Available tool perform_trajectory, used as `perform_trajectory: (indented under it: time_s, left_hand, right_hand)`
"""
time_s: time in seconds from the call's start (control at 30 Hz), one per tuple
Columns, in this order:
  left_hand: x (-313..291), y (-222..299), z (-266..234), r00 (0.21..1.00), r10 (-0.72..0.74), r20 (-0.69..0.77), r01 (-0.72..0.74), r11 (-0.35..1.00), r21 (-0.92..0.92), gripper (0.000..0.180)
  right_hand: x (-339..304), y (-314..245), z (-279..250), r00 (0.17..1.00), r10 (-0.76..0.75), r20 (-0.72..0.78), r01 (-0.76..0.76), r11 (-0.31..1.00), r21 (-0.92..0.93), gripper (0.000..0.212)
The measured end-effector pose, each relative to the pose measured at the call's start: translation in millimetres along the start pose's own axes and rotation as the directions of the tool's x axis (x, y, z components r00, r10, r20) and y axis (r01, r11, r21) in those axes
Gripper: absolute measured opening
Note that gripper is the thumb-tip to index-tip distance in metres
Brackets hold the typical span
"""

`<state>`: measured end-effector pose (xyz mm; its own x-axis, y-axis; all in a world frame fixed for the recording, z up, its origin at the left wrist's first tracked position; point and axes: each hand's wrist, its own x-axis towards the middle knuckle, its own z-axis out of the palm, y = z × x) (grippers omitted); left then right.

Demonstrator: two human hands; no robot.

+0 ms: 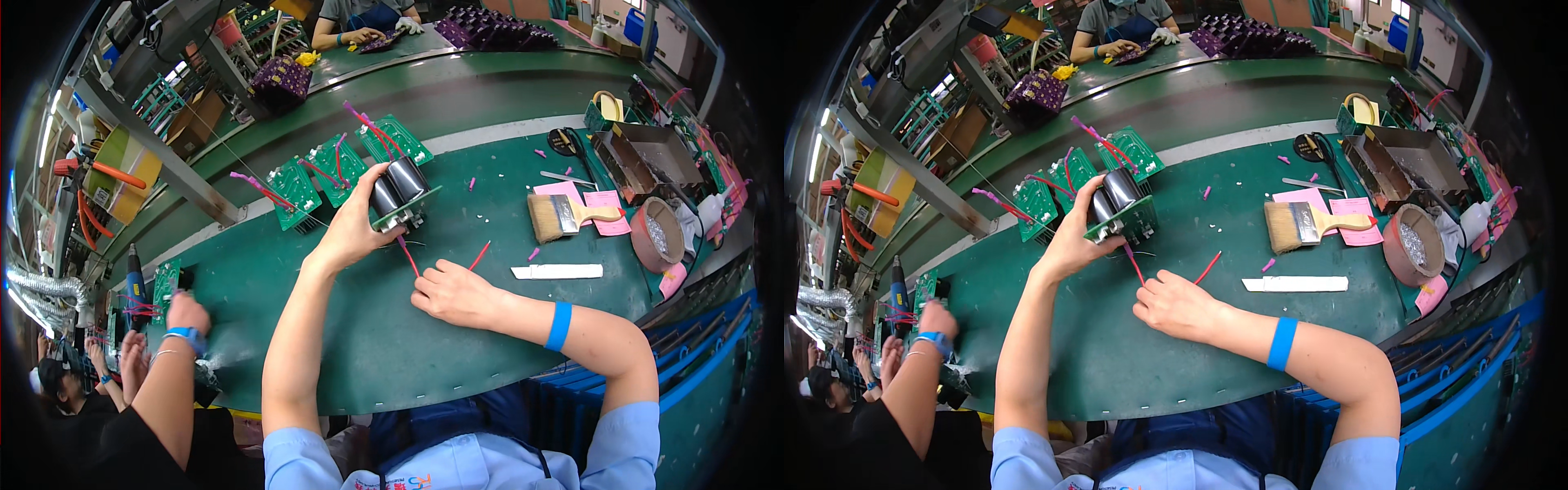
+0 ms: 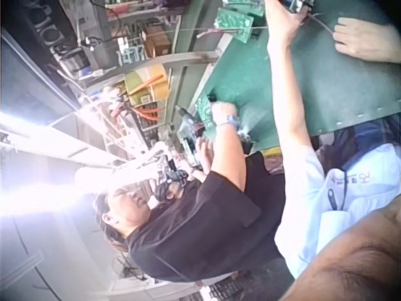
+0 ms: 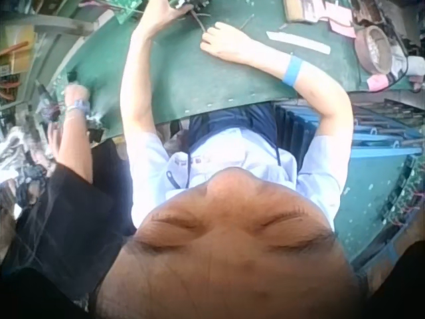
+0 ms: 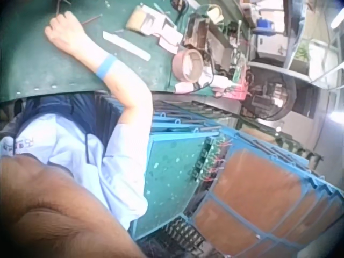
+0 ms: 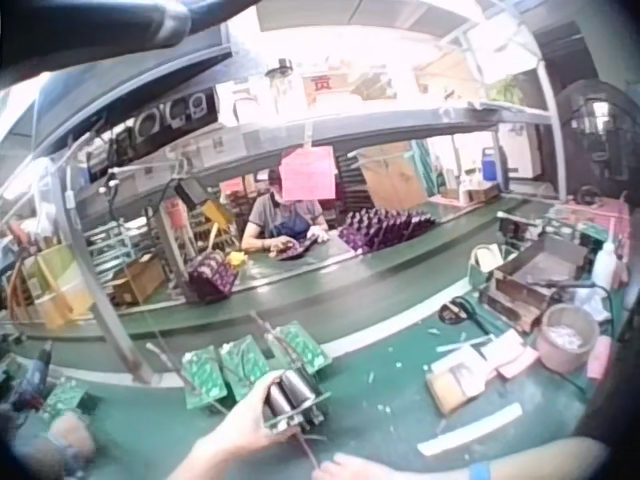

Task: The person solders components and wires onto circuit boards using a soldering iron, attaches wires by hand, and positions the circuit boards on the workbench.

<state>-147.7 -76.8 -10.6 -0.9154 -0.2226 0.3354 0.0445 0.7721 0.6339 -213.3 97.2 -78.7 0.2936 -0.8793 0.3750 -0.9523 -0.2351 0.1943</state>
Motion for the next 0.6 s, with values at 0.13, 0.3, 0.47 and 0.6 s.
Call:
perform_trajectory:
  time_s: [0.13, 0.3, 0.47, 0.6]
  left_hand:
    - [3, -4, 3, 0.987, -0.143, -0.079, 0.146, 0.989, 0.027, 0.070]
    - [19, -4, -7, 0.991, -0.099, -0.086, 0.092, 0.993, -0.081, 0.068]
    - [29, 14, -25, 0.998, -0.027, -0.053, 0.022, 0.996, -0.089, 0.069]
    - [29, 26, -40, 0.994, -0.102, 0.045, 0.111, 0.941, -0.319, 0.064]
  right_hand:
    - [12, 11, -13, 0.922, 0.304, -0.238, -0.185, 0.889, 0.418, 0.006]
    - [25, 31, -46, 0.755, 0.643, -0.129, -0.337, 0.548, 0.766, 0.008]
    - [42, 46, -78, 0.710, 0.613, -0.346, -0.222, 0.661, 0.717, 0.009]
    - [49, 51, -98, 0.659, 0.576, -0.484, -0.235, 0.768, 0.595, 0.012]
